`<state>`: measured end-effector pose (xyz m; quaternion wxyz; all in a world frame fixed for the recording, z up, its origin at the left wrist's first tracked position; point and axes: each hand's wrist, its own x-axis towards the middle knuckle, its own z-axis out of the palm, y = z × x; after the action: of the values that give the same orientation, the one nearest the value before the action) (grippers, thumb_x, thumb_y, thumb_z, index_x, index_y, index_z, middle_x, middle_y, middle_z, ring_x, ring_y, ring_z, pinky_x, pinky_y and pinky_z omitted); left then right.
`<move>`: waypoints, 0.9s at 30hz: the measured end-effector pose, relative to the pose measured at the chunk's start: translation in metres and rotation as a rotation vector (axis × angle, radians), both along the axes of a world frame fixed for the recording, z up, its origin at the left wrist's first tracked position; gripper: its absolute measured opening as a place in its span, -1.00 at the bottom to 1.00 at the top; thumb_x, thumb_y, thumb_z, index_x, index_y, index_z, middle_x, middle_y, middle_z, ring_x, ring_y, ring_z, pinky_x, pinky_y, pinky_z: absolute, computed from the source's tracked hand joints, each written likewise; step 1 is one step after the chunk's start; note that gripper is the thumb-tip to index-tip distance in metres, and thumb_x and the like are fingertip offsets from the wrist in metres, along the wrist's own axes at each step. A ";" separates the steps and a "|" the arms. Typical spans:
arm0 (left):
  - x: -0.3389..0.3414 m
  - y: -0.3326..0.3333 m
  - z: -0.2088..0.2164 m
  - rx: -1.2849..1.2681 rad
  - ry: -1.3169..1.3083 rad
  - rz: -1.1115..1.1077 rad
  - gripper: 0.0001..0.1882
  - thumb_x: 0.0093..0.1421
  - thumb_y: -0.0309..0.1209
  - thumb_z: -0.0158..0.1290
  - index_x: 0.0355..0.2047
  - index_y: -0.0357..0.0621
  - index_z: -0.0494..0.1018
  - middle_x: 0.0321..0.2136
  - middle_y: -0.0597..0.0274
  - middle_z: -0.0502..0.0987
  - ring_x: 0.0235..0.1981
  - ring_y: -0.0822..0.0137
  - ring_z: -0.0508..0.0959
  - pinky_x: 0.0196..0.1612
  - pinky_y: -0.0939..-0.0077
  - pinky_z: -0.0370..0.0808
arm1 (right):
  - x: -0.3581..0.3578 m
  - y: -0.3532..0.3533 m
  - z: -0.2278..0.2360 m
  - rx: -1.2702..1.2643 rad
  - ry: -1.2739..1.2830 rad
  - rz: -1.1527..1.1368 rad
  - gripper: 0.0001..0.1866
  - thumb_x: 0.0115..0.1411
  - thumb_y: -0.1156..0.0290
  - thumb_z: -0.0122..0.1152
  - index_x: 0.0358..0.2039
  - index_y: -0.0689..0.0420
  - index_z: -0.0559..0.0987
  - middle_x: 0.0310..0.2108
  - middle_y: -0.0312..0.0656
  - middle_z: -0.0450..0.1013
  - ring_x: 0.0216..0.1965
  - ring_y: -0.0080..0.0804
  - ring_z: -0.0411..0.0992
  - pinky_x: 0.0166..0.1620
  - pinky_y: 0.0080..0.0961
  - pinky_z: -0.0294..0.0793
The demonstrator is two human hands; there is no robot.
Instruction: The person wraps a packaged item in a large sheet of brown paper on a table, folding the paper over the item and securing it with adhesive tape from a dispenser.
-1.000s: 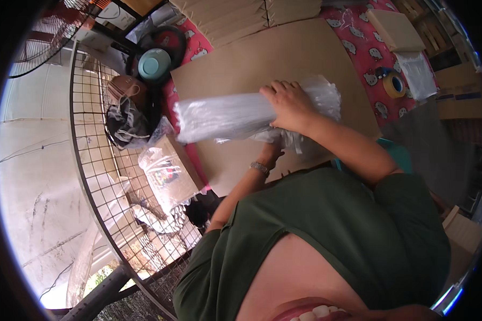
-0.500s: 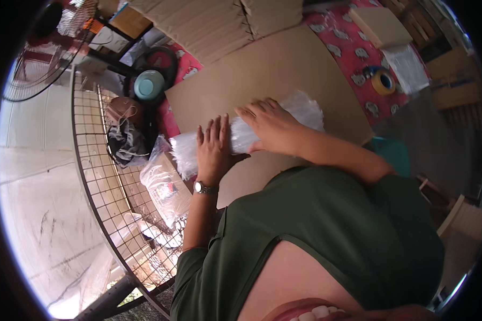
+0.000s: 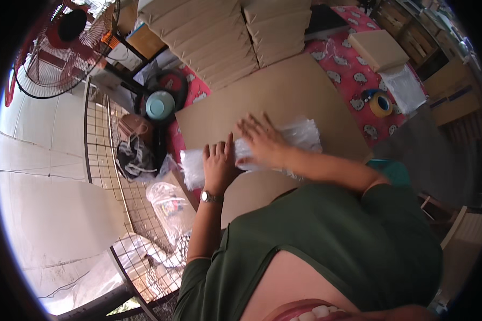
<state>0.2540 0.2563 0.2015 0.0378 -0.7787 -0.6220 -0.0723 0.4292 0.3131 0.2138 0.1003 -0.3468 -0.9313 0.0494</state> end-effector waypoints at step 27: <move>-0.163 -0.019 -0.168 -0.437 -0.673 0.090 -0.45 0.06 -0.12 0.14 -0.01 -0.15 0.38 -0.03 0.09 0.46 0.11 0.05 0.32 0.23 0.13 0.16 | -0.002 -0.018 -0.014 0.155 -0.016 0.008 -0.13 -0.31 -0.13 0.37 -0.08 0.21 0.34 -0.18 -0.12 0.36 -0.07 -0.25 0.34 -0.04 -0.33 0.30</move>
<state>0.0911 0.2370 0.0335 -0.3314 -0.6731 -0.6340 -0.1874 0.4272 0.2950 0.1995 0.1192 -0.3347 -0.9344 -0.0250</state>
